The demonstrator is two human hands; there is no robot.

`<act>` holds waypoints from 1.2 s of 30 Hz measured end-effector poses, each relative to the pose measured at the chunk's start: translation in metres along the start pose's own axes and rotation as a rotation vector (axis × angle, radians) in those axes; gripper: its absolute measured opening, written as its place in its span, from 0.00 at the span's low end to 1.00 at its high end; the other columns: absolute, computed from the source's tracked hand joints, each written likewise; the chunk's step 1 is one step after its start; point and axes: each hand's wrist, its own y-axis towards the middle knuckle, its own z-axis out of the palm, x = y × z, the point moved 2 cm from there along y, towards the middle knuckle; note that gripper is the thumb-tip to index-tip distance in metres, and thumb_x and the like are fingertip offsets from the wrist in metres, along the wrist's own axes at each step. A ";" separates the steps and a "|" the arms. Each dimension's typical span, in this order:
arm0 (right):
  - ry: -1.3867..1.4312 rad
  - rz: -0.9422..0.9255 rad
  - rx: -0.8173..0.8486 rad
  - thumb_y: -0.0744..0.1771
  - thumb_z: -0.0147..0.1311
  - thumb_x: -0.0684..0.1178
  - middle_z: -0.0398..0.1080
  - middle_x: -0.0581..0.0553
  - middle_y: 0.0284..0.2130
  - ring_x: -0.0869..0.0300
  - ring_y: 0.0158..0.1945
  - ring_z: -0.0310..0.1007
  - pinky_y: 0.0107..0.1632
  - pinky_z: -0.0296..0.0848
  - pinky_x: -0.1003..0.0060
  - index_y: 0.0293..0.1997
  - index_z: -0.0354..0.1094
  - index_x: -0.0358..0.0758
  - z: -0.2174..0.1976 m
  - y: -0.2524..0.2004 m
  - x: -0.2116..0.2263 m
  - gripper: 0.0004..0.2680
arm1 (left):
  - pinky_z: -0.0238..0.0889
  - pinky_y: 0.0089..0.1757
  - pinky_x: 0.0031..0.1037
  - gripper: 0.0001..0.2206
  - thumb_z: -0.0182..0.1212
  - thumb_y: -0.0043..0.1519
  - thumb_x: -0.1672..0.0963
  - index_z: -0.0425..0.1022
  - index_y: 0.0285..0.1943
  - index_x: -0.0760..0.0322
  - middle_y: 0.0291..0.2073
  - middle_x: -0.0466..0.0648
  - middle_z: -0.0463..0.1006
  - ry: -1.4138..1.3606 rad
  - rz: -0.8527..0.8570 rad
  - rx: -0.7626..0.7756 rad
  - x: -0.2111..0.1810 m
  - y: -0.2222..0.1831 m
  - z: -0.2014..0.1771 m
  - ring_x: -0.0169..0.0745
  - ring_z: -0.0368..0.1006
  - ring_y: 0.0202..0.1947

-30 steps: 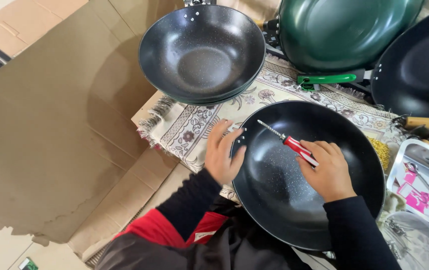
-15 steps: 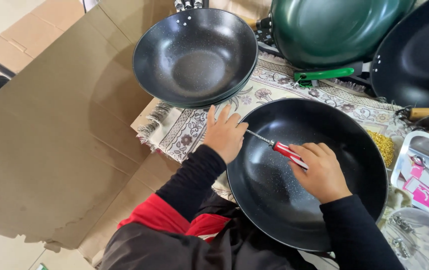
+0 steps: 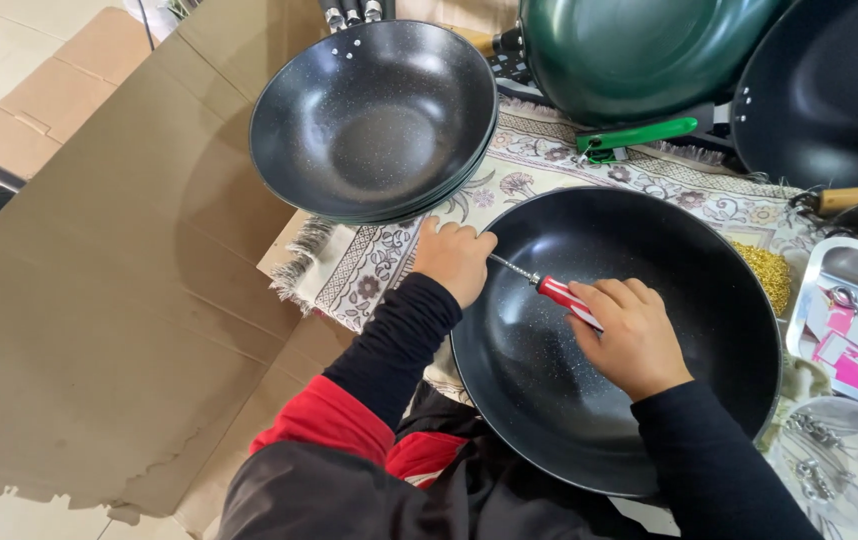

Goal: Assembling metal brackets and wooden handles onto woks using a screwdriver.

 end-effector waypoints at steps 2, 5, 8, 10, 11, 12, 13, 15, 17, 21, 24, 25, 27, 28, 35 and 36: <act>-0.011 0.004 0.007 0.62 0.65 0.51 0.75 0.43 0.40 0.51 0.42 0.74 0.43 0.70 0.59 0.54 0.75 0.46 0.000 0.000 -0.001 0.16 | 0.54 0.55 0.57 0.04 0.62 0.54 0.58 0.76 0.36 0.54 0.24 0.47 0.72 -0.002 -0.001 -0.011 -0.003 0.001 -0.003 0.50 0.74 0.33; -0.019 0.012 0.023 0.62 0.65 0.51 0.75 0.43 0.40 0.52 0.43 0.74 0.44 0.70 0.59 0.54 0.75 0.46 0.002 0.001 -0.001 0.16 | 0.55 0.54 0.56 0.04 0.62 0.53 0.58 0.75 0.35 0.54 0.24 0.46 0.72 -0.010 -0.010 -0.014 -0.004 0.000 -0.008 0.50 0.74 0.32; -0.015 0.017 0.044 0.62 0.65 0.51 0.75 0.43 0.41 0.52 0.43 0.74 0.45 0.70 0.59 0.54 0.75 0.46 0.001 0.003 0.000 0.16 | 0.55 0.54 0.54 0.03 0.61 0.54 0.57 0.75 0.35 0.54 0.24 0.45 0.72 -0.013 -0.028 -0.007 -0.005 -0.002 -0.008 0.48 0.74 0.33; -0.013 0.018 0.050 0.62 0.65 0.51 0.76 0.42 0.41 0.51 0.44 0.74 0.45 0.70 0.59 0.54 0.75 0.46 0.001 0.005 0.001 0.16 | 0.55 0.54 0.54 0.03 0.61 0.54 0.57 0.74 0.35 0.53 0.25 0.45 0.72 -0.007 -0.032 -0.011 -0.005 -0.001 -0.010 0.48 0.74 0.34; -0.026 0.014 0.053 0.62 0.64 0.52 0.75 0.43 0.41 0.52 0.43 0.74 0.45 0.70 0.59 0.54 0.75 0.46 0.002 0.004 0.000 0.15 | 0.54 0.55 0.54 0.04 0.61 0.54 0.57 0.75 0.36 0.54 0.25 0.45 0.72 -0.021 -0.038 0.004 -0.006 0.000 -0.012 0.48 0.74 0.34; -0.040 0.009 0.056 0.62 0.64 0.52 0.75 0.44 0.41 0.53 0.43 0.73 0.44 0.69 0.60 0.54 0.75 0.47 0.003 0.003 -0.001 0.15 | 0.54 0.56 0.53 0.04 0.61 0.54 0.58 0.75 0.36 0.55 0.26 0.46 0.73 -0.035 -0.045 0.019 -0.006 0.000 -0.014 0.49 0.74 0.35; -0.041 0.012 0.058 0.62 0.64 0.52 0.75 0.44 0.41 0.53 0.43 0.73 0.44 0.69 0.60 0.54 0.75 0.47 0.002 0.004 -0.001 0.15 | 0.54 0.56 0.53 0.04 0.61 0.54 0.58 0.75 0.36 0.55 0.26 0.46 0.73 -0.038 -0.044 0.021 -0.005 -0.001 -0.011 0.49 0.74 0.35; -0.027 0.013 0.059 0.63 0.63 0.52 0.75 0.43 0.40 0.51 0.43 0.73 0.44 0.70 0.59 0.54 0.75 0.46 0.001 0.005 0.000 0.15 | 0.54 0.56 0.52 0.05 0.62 0.53 0.57 0.75 0.37 0.53 0.27 0.45 0.73 -0.019 -0.045 -0.002 -0.004 -0.004 -0.005 0.48 0.75 0.36; -0.032 0.005 0.057 0.63 0.63 0.53 0.75 0.42 0.40 0.51 0.43 0.73 0.44 0.70 0.58 0.54 0.75 0.46 0.003 0.004 -0.002 0.15 | 0.54 0.56 0.53 0.05 0.61 0.53 0.57 0.75 0.37 0.53 0.27 0.45 0.73 -0.030 -0.052 -0.001 -0.004 -0.003 -0.005 0.47 0.75 0.37; -0.043 -0.032 0.060 0.63 0.63 0.53 0.75 0.43 0.40 0.51 0.43 0.74 0.44 0.70 0.58 0.53 0.75 0.48 0.007 0.002 -0.004 0.14 | 0.54 0.57 0.53 0.06 0.62 0.53 0.57 0.76 0.38 0.54 0.27 0.45 0.74 -0.054 -0.058 0.007 -0.003 -0.004 -0.004 0.47 0.75 0.37; -0.048 -0.024 0.057 0.63 0.63 0.52 0.74 0.44 0.40 0.52 0.43 0.73 0.44 0.70 0.59 0.53 0.75 0.48 0.004 0.003 -0.001 0.14 | 0.53 0.57 0.53 0.05 0.62 0.53 0.57 0.76 0.37 0.53 0.27 0.44 0.74 -0.044 -0.058 -0.008 -0.005 -0.002 -0.010 0.46 0.75 0.37; -0.049 -0.021 0.057 0.63 0.63 0.52 0.74 0.44 0.40 0.52 0.43 0.73 0.44 0.70 0.59 0.53 0.75 0.48 0.004 0.002 -0.001 0.14 | 0.53 0.57 0.53 0.05 0.62 0.53 0.57 0.76 0.37 0.53 0.27 0.44 0.74 -0.045 -0.055 -0.009 -0.005 -0.002 -0.010 0.46 0.75 0.37; -0.077 -0.032 0.031 0.63 0.63 0.52 0.74 0.44 0.40 0.52 0.44 0.73 0.44 0.69 0.59 0.53 0.75 0.48 0.003 0.001 -0.002 0.14 | 0.53 0.57 0.53 0.05 0.62 0.53 0.58 0.76 0.37 0.54 0.26 0.45 0.74 -0.051 -0.059 -0.010 -0.006 -0.002 -0.011 0.47 0.75 0.37; -0.078 -0.033 0.028 0.63 0.63 0.52 0.74 0.44 0.40 0.52 0.44 0.73 0.44 0.69 0.59 0.53 0.75 0.48 0.002 0.002 -0.001 0.14 | 0.53 0.57 0.53 0.05 0.62 0.53 0.58 0.76 0.37 0.54 0.26 0.45 0.74 -0.050 -0.059 -0.012 -0.006 -0.001 -0.012 0.47 0.75 0.37; -0.061 -0.031 0.015 0.62 0.64 0.51 0.74 0.45 0.40 0.52 0.44 0.73 0.45 0.69 0.59 0.53 0.76 0.48 0.001 0.002 0.002 0.14 | 0.54 0.57 0.54 0.05 0.63 0.52 0.57 0.76 0.36 0.54 0.26 0.45 0.74 -0.032 -0.061 -0.017 -0.006 -0.002 -0.008 0.47 0.75 0.37; -0.063 -0.030 0.023 0.62 0.64 0.51 0.74 0.45 0.40 0.52 0.44 0.73 0.45 0.69 0.59 0.53 0.75 0.48 0.000 0.003 0.002 0.14 | 0.54 0.57 0.54 0.05 0.63 0.52 0.57 0.76 0.36 0.54 0.27 0.44 0.73 -0.028 -0.065 -0.005 -0.005 -0.002 -0.005 0.47 0.74 0.38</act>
